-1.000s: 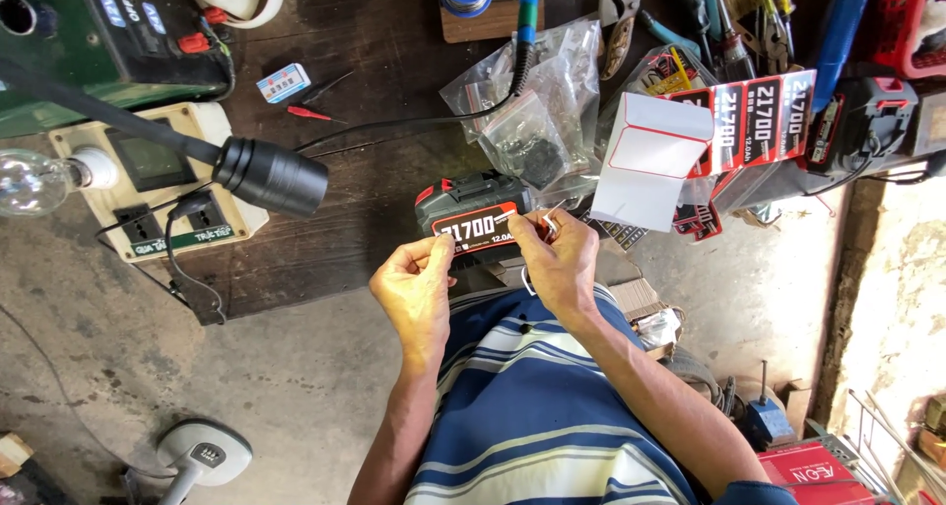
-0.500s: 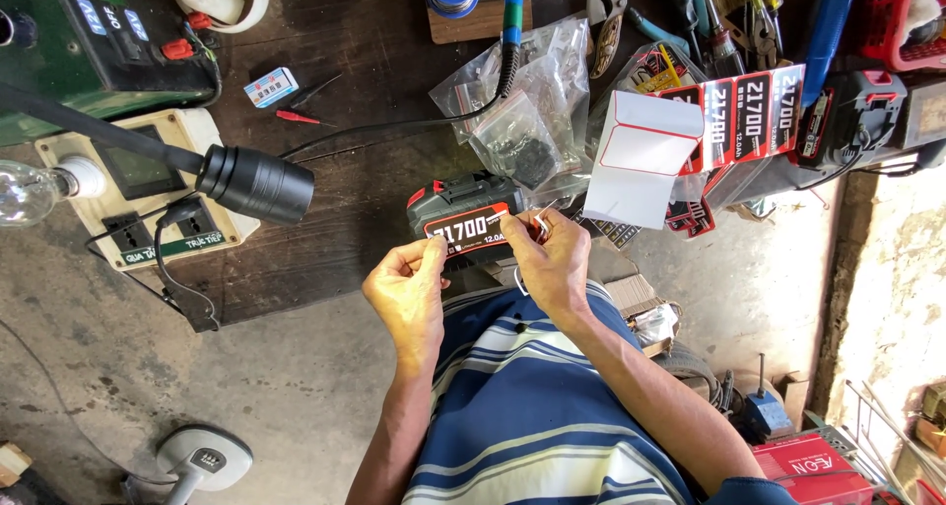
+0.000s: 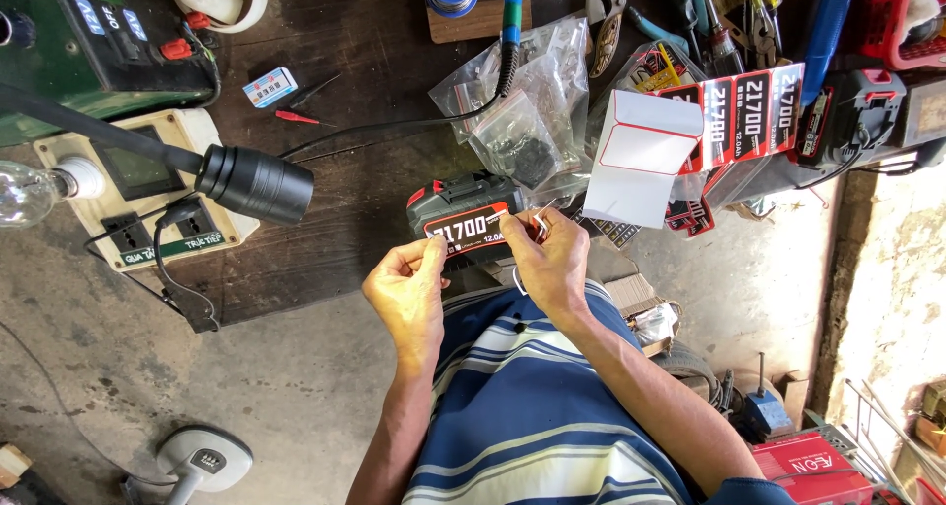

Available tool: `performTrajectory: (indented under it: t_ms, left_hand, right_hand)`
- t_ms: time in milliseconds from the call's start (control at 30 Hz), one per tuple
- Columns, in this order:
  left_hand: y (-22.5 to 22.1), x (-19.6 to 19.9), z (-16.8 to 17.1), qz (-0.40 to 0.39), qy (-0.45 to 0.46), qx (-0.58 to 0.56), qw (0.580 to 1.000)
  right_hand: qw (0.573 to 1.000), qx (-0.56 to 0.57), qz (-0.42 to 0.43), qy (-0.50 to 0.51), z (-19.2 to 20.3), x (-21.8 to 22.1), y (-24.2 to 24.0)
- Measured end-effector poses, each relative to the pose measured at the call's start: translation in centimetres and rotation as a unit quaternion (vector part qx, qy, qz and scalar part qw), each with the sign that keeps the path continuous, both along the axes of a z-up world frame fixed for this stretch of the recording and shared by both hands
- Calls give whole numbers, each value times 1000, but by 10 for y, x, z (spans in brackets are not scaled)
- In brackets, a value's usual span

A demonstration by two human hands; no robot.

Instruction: Applying identification labels to battery packs at a repair bench

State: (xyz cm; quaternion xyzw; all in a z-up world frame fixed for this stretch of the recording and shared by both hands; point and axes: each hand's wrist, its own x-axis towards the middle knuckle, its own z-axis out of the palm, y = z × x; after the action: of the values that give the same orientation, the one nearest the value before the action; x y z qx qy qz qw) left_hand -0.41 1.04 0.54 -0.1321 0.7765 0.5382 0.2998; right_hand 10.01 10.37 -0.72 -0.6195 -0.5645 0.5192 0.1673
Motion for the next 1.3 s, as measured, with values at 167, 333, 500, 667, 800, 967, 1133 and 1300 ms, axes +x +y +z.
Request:
performTrajectory:
  t_ms: [167,333,500,667,800,967,1133,1300]
  left_hand:
    - [0,1,-2,1,4,1,1000]
    - [0,1,1,-1,7,1,1000]
    - [-2,2,-2,-8,10,5,1000]
    - [-3,3,-1,-7,14,10,1000]
    - [-2,4,6,-9,19,20,1000]
    - [-9,6,-4,-32,41,30,998]
    - [-10,6,-1,-70,84,15,994]
    - [-12,6,1,-106,126,28,986]
  right_hand:
    - [1000,5,0,-8,-2,0,-1]
    - [1000,9,-2,-16,-2,-2,-1]
    - [1000,0,-4,-23,-4,-1,-1]
    - [999,5,7,-31,-14,4,1]
    - [990,-20,42,-135,10,0,24]
    - [985,-36,69,-151,5,16,24]
    - [985,61,103,-122,-7,29,7]
    - [972,132,159,-114,-5,29,12]
